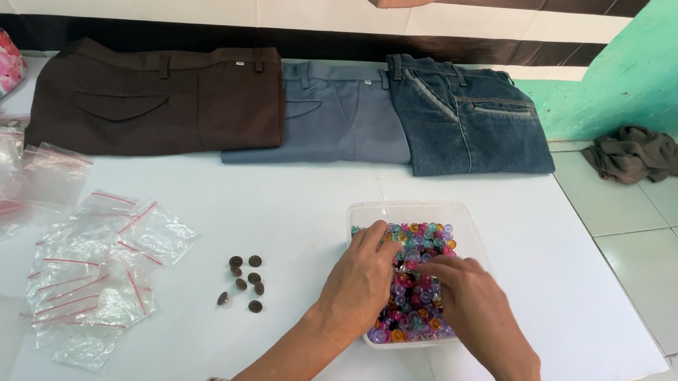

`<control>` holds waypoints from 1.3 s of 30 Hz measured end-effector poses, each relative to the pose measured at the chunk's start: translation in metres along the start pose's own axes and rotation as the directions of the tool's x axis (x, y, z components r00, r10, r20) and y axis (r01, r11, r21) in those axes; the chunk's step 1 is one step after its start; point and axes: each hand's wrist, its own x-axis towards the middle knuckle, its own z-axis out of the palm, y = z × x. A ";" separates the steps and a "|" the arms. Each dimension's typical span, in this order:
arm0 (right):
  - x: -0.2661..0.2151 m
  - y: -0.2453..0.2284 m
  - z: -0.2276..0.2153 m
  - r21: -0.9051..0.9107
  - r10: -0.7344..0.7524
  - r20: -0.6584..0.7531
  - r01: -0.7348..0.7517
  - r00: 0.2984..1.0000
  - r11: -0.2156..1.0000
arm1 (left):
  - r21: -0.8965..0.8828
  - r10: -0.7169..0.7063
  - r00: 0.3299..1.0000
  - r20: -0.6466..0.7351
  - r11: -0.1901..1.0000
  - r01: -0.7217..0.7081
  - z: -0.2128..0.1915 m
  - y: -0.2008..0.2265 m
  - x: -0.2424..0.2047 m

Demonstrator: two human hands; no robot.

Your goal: Sorting various colored buttons from a container and placing them into small plastic zip-lock bags.

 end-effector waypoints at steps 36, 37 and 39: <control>0.045 0.030 0.040 -0.305 -0.482 -0.613 0.376 0.626 0.875 | -0.191 0.015 0.981 -0.194 0.980 -0.053 0.001 -0.007 0.003; 0.045 0.031 0.040 -0.280 -0.500 -0.622 0.425 0.603 0.861 | -0.207 0.007 0.979 -0.205 0.977 -0.051 0.002 -0.007 0.005; 0.045 0.033 0.044 -0.292 -0.523 -0.616 0.446 0.589 0.846 | -0.194 0.009 0.979 -0.205 0.980 -0.050 0.006 -0.007 0.002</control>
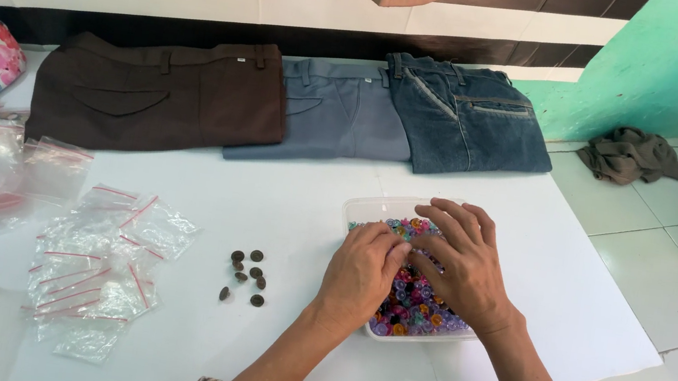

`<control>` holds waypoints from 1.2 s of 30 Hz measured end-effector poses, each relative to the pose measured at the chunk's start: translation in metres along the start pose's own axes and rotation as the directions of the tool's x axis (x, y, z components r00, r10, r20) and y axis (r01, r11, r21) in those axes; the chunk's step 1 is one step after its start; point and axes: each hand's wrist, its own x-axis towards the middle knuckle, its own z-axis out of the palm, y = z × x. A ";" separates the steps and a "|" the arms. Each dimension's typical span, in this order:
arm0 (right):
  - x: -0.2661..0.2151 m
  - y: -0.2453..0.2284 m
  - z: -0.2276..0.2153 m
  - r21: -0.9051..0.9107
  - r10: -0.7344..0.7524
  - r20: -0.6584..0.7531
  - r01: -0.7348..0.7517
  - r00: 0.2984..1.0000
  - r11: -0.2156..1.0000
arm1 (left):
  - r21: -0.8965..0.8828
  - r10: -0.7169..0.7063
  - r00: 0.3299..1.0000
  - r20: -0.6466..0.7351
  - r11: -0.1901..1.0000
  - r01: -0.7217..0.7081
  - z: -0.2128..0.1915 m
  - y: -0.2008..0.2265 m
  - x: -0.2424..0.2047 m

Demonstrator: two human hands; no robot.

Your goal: Sorting various colored buttons from a container and placing them into small plastic zip-lock bags.

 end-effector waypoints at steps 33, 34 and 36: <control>0.007 0.006 0.005 -0.238 0.268 0.391 -0.185 0.880 0.954 | -0.017 -0.023 0.999 0.033 1.000 0.023 0.003 -0.003 -0.005; 0.007 0.006 0.004 -0.229 0.285 0.358 -0.212 0.889 0.950 | -0.028 -0.014 1.000 0.022 0.999 0.015 0.001 -0.001 -0.005; 0.008 0.010 0.004 -0.213 0.286 0.319 -0.225 0.904 0.951 | -0.112 -0.016 1.000 -0.004 0.994 0.016 -0.010 0.006 -0.003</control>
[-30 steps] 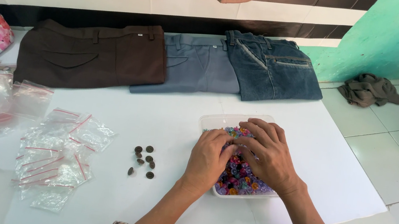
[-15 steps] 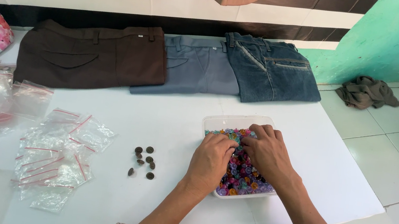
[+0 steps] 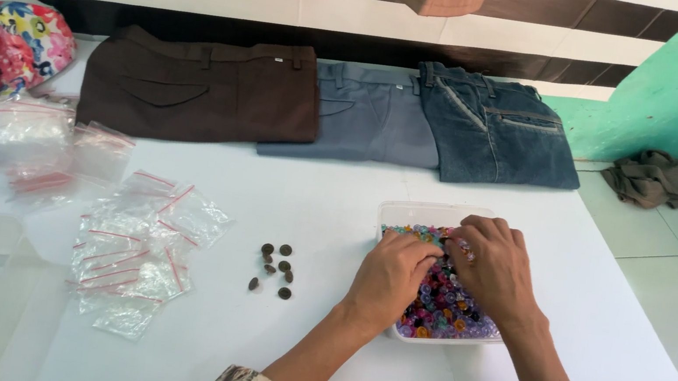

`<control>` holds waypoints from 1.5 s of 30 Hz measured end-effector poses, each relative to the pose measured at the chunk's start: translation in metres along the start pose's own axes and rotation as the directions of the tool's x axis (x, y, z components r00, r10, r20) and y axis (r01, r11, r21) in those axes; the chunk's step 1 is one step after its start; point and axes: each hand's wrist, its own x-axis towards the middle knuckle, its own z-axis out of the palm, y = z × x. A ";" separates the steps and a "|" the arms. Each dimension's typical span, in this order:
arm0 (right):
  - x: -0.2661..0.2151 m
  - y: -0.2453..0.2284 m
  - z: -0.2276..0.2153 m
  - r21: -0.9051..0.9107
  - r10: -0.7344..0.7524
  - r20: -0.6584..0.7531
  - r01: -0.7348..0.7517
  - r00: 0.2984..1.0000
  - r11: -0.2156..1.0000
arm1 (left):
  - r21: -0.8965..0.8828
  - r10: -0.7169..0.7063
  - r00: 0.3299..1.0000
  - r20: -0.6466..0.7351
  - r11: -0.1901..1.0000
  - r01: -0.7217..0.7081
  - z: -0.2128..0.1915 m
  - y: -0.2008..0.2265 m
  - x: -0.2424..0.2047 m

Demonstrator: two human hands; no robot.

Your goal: Sorting various colored buttons from a container and placing them into small plastic zip-lock bags.

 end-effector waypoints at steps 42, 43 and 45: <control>-0.078 -0.217 0.054 0.642 -0.077 -0.122 0.138 0.990 0.754 | 0.208 -0.331 0.877 -0.350 0.885 0.417 -0.134 -0.052 -0.179; -0.078 -0.218 0.053 0.641 -0.089 -0.132 0.153 0.987 0.752 | 0.219 -0.334 0.876 -0.348 0.879 0.423 -0.134 -0.053 -0.180; -0.079 -0.217 0.056 0.635 -0.088 -0.133 0.153 0.987 0.757 | 0.216 -0.328 0.878 -0.349 0.883 0.416 -0.134 -0.053 -0.180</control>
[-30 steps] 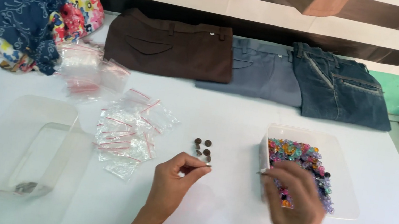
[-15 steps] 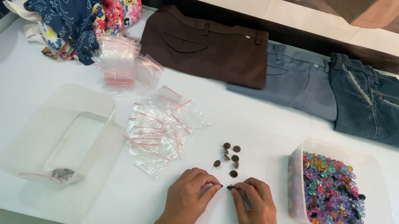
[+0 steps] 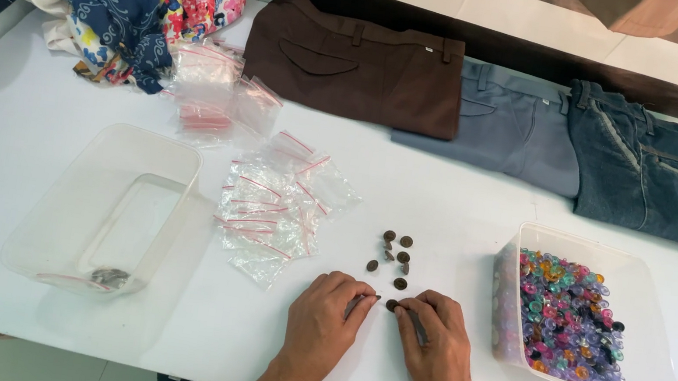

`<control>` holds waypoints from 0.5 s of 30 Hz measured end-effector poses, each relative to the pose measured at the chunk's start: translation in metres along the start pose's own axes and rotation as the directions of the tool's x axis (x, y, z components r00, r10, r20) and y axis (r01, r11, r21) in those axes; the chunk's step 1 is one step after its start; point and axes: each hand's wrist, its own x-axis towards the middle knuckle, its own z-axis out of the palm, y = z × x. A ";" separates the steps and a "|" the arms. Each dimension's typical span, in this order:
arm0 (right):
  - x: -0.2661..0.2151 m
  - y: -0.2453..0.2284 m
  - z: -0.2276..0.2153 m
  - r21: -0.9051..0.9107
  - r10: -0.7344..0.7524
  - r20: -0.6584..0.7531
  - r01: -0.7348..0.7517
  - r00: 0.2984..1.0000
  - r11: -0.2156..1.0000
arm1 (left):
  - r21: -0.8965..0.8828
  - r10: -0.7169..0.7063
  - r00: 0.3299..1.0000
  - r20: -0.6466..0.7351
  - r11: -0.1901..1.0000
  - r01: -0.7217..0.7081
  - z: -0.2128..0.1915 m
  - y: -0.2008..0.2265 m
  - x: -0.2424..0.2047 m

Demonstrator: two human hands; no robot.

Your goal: Sorting various colored buttons from a container and placing them into small plastic zip-lock bags.

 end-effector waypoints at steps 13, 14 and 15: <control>0.002 -0.004 -0.005 0.024 -0.005 0.005 0.005 1.000 1.000 | -0.025 -0.028 0.999 0.028 0.999 0.028 -0.002 0.001 0.000; 0.002 -0.004 -0.005 0.023 -0.005 0.006 0.005 1.000 1.000 | -0.025 -0.028 0.999 0.028 0.999 0.029 -0.003 0.001 0.000; 0.002 -0.004 -0.005 0.020 -0.011 0.006 0.010 1.000 1.000 | -0.029 -0.035 0.999 0.037 0.999 0.036 -0.004 0.001 0.000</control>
